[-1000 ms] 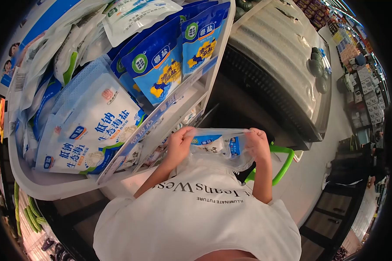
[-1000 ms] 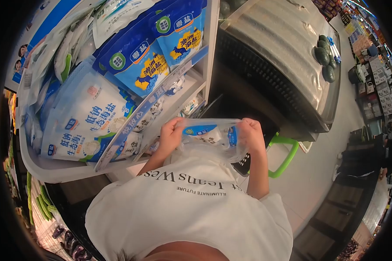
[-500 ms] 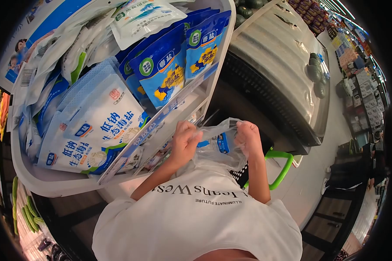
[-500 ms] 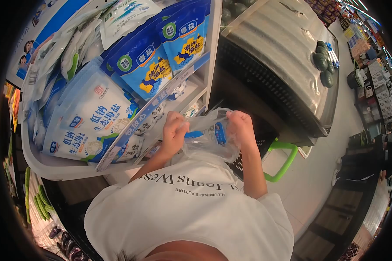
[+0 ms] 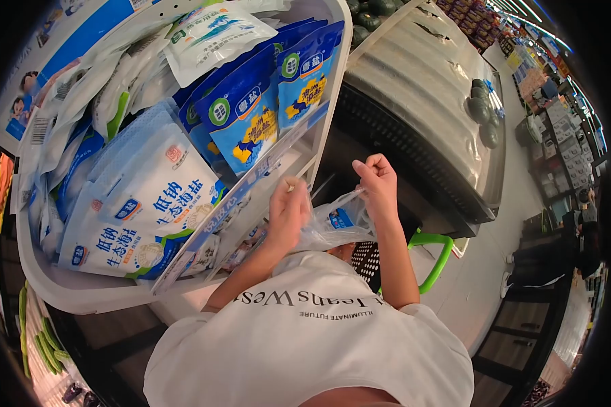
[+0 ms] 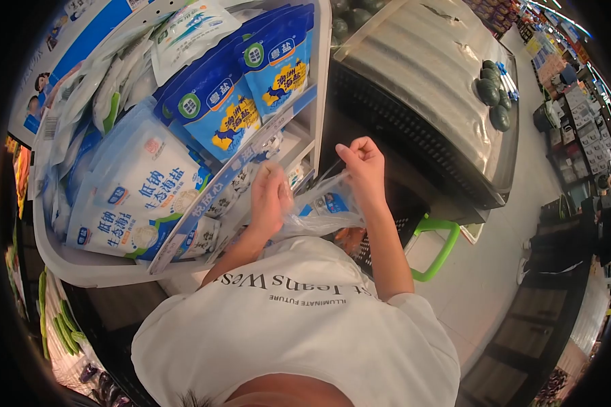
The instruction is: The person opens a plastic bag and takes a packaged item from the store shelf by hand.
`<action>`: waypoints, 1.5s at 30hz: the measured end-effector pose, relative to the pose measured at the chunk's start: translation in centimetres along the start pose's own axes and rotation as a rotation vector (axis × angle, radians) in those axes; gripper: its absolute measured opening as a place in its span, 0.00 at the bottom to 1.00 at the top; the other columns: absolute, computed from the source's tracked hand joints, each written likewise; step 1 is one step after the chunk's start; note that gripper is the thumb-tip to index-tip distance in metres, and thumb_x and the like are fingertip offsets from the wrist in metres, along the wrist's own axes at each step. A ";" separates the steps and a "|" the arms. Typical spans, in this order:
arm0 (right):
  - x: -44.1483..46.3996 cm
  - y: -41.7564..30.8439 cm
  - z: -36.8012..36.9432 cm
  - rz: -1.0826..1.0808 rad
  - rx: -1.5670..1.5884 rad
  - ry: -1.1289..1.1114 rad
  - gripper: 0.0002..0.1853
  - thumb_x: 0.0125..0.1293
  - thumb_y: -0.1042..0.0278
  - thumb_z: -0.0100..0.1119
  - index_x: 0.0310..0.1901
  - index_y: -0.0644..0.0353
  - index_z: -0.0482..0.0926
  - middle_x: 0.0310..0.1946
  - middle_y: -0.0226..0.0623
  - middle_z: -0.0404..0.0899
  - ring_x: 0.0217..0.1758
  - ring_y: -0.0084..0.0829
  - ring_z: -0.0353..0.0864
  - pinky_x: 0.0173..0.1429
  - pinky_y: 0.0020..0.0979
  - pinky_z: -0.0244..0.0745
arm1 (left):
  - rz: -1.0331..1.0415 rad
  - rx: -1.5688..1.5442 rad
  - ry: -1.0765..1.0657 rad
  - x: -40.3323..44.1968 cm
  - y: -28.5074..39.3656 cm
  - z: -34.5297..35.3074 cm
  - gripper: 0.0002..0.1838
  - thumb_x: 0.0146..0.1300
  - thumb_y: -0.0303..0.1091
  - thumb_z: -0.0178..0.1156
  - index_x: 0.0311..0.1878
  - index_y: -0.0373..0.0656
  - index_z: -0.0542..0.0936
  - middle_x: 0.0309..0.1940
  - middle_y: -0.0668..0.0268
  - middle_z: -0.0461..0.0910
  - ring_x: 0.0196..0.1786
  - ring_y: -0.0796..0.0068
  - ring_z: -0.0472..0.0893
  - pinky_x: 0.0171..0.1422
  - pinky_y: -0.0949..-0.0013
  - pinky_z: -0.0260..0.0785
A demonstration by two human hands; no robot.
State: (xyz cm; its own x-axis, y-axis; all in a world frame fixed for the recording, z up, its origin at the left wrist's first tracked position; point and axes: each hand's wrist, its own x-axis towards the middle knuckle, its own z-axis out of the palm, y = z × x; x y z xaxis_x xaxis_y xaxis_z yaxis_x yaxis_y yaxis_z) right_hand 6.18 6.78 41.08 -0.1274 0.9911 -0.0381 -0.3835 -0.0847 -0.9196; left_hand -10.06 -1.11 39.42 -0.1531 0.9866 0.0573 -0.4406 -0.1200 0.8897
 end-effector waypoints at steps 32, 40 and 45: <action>9.4 -1.8 6.9 -0.201 -0.185 -0.133 0.17 0.62 0.65 0.57 0.50 0.62 0.74 0.38 0.29 0.79 0.19 0.10 0.64 0.19 0.16 0.55 | 0.430 0.175 0.163 7.5 2.5 3.4 0.16 0.67 0.28 0.46 0.56 0.36 0.62 0.26 0.70 0.70 0.23 0.86 0.67 0.27 0.81 0.61; 9.7 -1.7 6.5 -0.184 -0.084 -0.134 0.16 0.60 0.65 0.59 0.47 0.63 0.76 0.34 0.31 0.79 0.17 0.12 0.64 0.17 0.17 0.57 | 0.458 0.109 0.202 8.4 2.1 3.8 0.13 0.67 0.29 0.46 0.53 0.38 0.65 0.24 0.71 0.68 0.21 0.87 0.64 0.23 0.82 0.56; 9.6 -2.0 6.2 -0.173 -0.048 -0.154 0.14 0.60 0.66 0.59 0.45 0.65 0.77 0.30 0.29 0.78 0.16 0.13 0.61 0.17 0.18 0.54 | 0.513 0.025 0.211 8.7 2.0 4.2 0.11 0.66 0.28 0.48 0.50 0.37 0.66 0.23 0.72 0.69 0.19 0.88 0.63 0.22 0.82 0.55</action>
State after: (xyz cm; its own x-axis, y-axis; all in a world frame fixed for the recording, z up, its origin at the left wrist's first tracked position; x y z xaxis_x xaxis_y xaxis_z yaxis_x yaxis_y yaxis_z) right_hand 0.04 15.83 44.95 -0.2029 0.9629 0.1780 -0.3679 0.0936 -0.9252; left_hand -8.61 7.69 43.60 -0.5173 0.7584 0.3965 -0.2421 -0.5740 0.7822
